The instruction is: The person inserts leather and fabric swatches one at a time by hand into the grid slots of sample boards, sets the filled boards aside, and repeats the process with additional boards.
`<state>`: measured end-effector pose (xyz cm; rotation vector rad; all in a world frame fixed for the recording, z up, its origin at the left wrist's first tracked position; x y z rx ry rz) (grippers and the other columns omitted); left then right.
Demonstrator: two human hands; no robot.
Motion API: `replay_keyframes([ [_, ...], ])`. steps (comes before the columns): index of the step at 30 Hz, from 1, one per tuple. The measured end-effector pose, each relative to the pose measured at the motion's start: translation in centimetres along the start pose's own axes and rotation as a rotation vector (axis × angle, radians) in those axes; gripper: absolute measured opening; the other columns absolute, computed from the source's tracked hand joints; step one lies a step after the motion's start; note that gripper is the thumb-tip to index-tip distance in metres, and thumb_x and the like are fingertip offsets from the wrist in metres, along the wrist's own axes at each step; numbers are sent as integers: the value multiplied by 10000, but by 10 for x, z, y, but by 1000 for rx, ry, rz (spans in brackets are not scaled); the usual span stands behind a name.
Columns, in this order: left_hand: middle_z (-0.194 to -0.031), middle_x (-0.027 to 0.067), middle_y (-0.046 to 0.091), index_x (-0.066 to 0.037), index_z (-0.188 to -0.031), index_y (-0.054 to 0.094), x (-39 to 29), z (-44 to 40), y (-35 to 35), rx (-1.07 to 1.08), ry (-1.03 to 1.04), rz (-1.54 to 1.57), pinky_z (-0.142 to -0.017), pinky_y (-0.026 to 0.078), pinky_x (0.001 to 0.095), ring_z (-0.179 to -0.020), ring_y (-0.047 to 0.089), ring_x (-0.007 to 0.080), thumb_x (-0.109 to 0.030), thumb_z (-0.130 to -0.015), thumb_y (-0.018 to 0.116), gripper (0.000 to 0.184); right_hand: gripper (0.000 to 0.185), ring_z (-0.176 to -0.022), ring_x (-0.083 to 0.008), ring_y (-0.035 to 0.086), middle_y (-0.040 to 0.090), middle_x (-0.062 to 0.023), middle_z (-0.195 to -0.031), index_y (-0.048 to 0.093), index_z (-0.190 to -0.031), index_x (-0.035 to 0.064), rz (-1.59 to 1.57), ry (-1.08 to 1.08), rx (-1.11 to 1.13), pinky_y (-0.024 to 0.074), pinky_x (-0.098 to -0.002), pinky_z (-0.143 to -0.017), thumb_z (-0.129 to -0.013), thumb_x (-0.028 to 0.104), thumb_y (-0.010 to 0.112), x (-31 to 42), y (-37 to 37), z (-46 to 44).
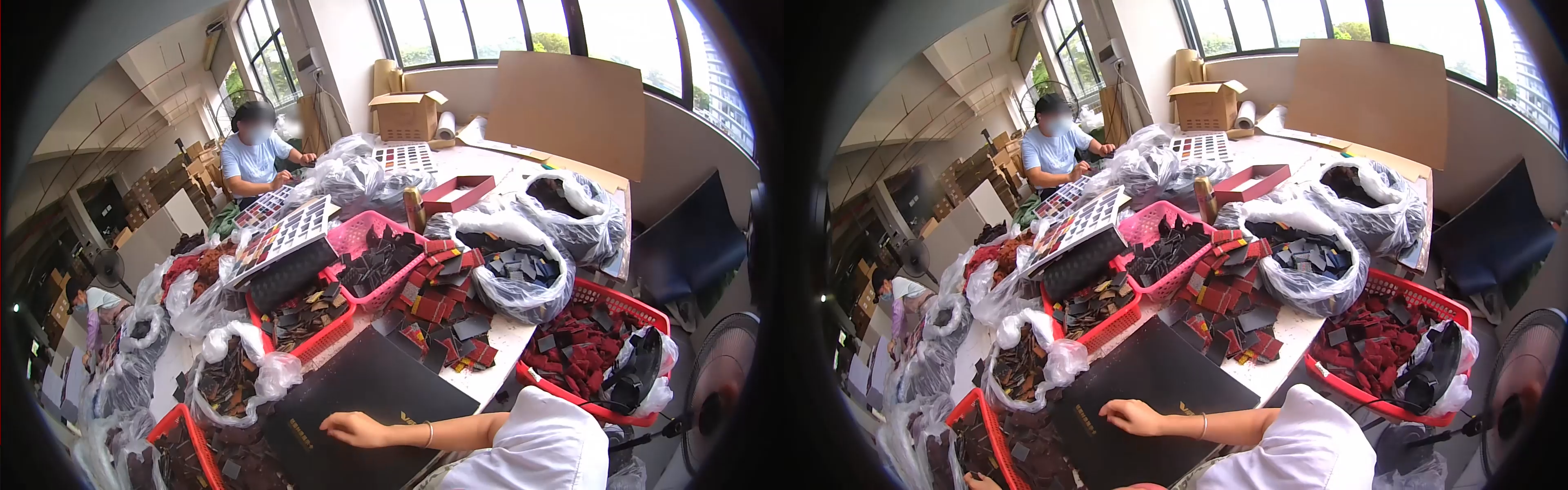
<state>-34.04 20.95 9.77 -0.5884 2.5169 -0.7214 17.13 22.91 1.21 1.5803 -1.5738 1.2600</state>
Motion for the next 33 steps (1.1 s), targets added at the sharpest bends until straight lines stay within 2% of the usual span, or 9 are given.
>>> replay_keyframes([
  [3,-867,155,712,-120,-983,710,6,0,3,9,11,-28,-711,506,516,-774,674,387,-234,-805,697,212,222,-847,-62,581,656,-30,-924,604,-1180,16,-380,25,-237,498,-248,-744,-988,121,568,51,-59,-27],
  [5,-871,152,711,-112,-978,707,7,1,2,23,7,-67,-722,511,507,-778,674,387,-219,-811,689,199,241,-859,-61,594,675,-15,-964,596,-1202,17,-269,-124,-385,485,-238,-749,-987,124,577,101,-120,-47],
  [6,-1110,161,659,-32,-1118,572,42,-5,43,139,-54,-65,-837,491,458,-1021,638,371,-79,-852,686,293,250,-874,-74,610,678,-27,-981,590,-1214,30,-232,-250,-468,489,-244,-766,-978,113,593,140,-152,-52],
  [9,-1106,149,654,-28,-1103,570,49,-6,50,131,-2,-64,-835,489,455,-1022,636,359,-79,-848,687,285,327,-893,-138,628,652,-95,-1037,519,-1279,1,-168,-587,-523,519,-278,-797,-963,45,589,251,-220,-46],
  [11,-1093,139,655,-36,-1090,569,46,-5,48,155,-63,-94,-830,486,456,-1018,635,360,-78,-849,687,271,535,-953,-136,627,641,-113,-1101,423,-1386,8,-129,-854,-449,513,-271,-804,-905,10,657,308,-242,-37],
  [15,-1100,155,653,-38,-1103,573,46,-5,48,166,-57,-56,-827,498,445,-1017,642,353,-76,-846,692,285,1105,-1111,-329,594,406,-294,-1419,47,-1560,77,199,-1119,-393,555,-382,-752,-808,348,810,398,-239,-21],
  [30,-1093,187,637,-17,-1081,559,58,-1,64,135,-39,65,-835,481,472,-1040,614,398,-31,-826,689,287,931,-1174,-344,536,354,-296,-1451,129,-1540,105,322,-1294,-287,545,-385,-761,-845,293,718,468,-278,20],
  [32,-873,157,711,-104,-970,703,8,3,-2,0,76,99,-719,516,495,-781,676,384,-223,-813,691,197,908,-1183,-346,528,347,-297,-1456,140,-1537,109,332,-1307,-292,544,-385,-762,-850,285,706,478,-286,31],
  [33,-874,157,712,-102,-969,703,7,1,-4,18,70,95,-718,518,491,-783,677,382,-224,-811,693,200,897,-1187,-347,524,344,-297,-1458,145,-1536,111,339,-1311,-293,543,-385,-763,-852,282,700,483,-288,37],
])
Point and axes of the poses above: each hand's wrist, its own z-axis away from the middle knuckle, its own y-axis out of the palm, x = y × z, the point moved 6 cm from there along -z, towards the middle knuckle
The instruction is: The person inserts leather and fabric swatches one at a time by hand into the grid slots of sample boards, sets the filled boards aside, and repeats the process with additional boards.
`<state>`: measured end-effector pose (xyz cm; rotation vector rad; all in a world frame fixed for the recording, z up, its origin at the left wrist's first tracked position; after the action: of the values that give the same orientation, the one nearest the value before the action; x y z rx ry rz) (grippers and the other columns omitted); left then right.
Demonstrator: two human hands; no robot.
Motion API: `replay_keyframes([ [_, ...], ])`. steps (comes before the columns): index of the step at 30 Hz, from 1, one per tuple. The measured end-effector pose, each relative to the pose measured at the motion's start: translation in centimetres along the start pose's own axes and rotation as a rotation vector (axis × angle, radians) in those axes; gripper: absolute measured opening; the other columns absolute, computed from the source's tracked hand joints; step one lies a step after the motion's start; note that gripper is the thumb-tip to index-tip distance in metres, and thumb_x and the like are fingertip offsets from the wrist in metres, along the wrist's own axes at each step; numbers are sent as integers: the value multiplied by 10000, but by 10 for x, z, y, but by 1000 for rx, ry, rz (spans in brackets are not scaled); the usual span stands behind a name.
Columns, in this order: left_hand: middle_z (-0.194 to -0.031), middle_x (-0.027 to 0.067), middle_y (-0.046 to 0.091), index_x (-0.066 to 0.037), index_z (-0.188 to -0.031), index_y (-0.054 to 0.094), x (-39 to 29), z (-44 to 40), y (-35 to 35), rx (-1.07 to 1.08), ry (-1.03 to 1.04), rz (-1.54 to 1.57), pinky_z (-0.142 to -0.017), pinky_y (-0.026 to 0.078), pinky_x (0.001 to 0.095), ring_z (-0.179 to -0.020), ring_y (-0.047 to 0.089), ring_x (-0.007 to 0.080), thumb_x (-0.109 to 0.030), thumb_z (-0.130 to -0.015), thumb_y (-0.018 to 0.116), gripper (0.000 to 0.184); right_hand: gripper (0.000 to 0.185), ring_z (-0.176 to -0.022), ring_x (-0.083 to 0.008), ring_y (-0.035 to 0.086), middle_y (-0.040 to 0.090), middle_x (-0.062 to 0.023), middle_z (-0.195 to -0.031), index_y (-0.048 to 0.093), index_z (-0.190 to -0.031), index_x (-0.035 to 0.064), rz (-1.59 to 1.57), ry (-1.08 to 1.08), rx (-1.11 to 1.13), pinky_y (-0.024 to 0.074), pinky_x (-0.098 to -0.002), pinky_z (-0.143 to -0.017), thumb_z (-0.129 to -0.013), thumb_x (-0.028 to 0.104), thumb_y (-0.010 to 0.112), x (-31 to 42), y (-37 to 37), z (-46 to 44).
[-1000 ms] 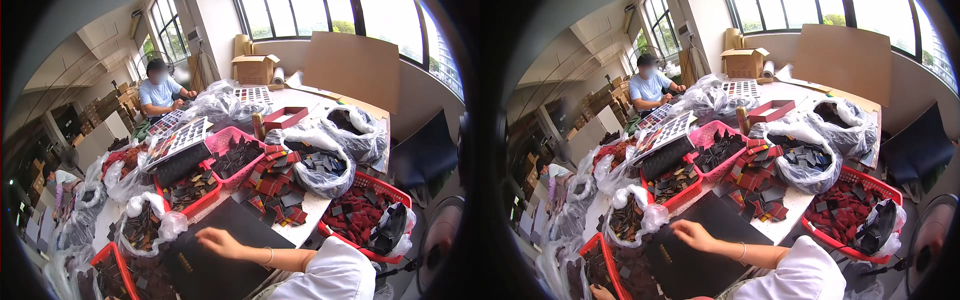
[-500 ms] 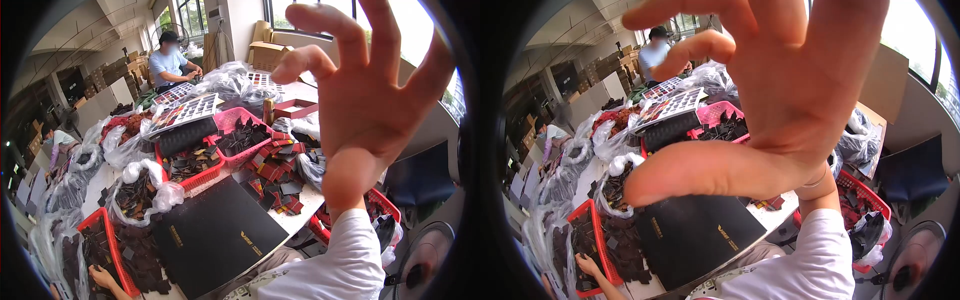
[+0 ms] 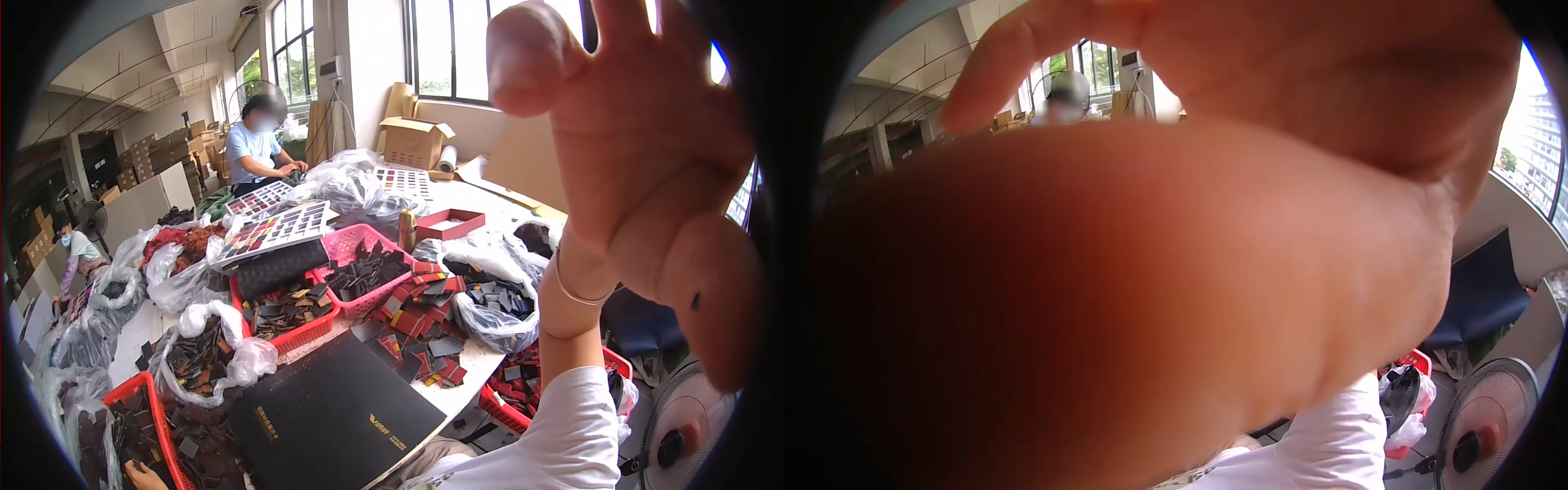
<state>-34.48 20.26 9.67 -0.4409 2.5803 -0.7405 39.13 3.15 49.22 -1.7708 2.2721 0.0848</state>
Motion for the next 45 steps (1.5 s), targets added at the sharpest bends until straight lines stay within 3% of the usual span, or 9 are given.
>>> replay_keyframes([
  [11,-942,140,711,-120,-1013,687,7,3,8,63,-49,-12,-746,522,470,-837,683,349,-275,-822,716,247,779,-1233,-358,482,306,-298,-1482,205,-1521,132,0,69,140,535,-387,-770,-879,241,632,10,18,-22],
  [14,-960,148,679,-74,-933,659,0,0,-1,110,-60,54,-797,502,472,-900,649,360,-145,-760,751,208,749,-1246,-361,470,296,-299,-1488,222,-1517,137,-23,78,168,533,-387,-772,-886,230,614,11,29,-30],
  [17,-896,124,675,-103,-892,652,19,0,26,52,-60,66,-747,511,483,-852,652,354,-140,-751,733,166,719,-1259,-364,459,285,-299,-1495,238,-1513,143,-42,89,200,531,-388,-773,-893,219,596,12,44,-32],
  [20,-1062,185,622,-9,-1060,548,54,4,62,138,-98,97,-823,476,479,-1020,610,404,-24,-815,694,286,691,-1271,-367,447,275,-299,-1501,255,-1509,148,-59,129,218,529,-388,-775,-901,208,577,7,59,-28],
  [31,-1041,180,629,-9,-1028,551,41,7,46,73,-124,104,-820,478,481,-1007,614,404,-9,-782,713,293,599,-1318,-378,405,237,-301,-1525,315,-1494,169,-77,143,288,522,-390,-782,-927,168,510,6,92,-17],
  [35,-1049,183,630,-6,-1027,555,29,2,33,144,-156,36,-823,481,473,-1010,615,400,-13,-782,716,294,572,-1334,-382,390,223,-302,-1534,337,-1489,177,-76,135,303,519,-391,-784,-937,153,485,4,97,-16],
  [41,-1041,185,626,-3,-1024,555,24,2,28,153,-146,50,-820,472,480,-988,612,411,-14,-787,716,287,538,-1360,-388,366,202,-302,-1547,370,-1480,188,-111,81,295,515,-392,-788,-952,131,448,0,88,-15],
  [45,-1022,183,628,-8,-1015,556,24,4,28,127,-118,44,-810,470,487,-973,615,411,-17,-789,719,279,521,-1377,-392,351,188,-303,-1555,391,-1475,195,-153,41,416,512,-392,-790,-961,116,424,2,67,-19],
])
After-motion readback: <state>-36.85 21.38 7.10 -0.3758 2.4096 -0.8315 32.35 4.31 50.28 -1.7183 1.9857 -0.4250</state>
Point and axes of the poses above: each hand's wrist, its own z-axis away from the middle knuckle, its own y-axis out of the palm, x = y × z, the point moved 6 cm from there along -z, towards the middle knuckle
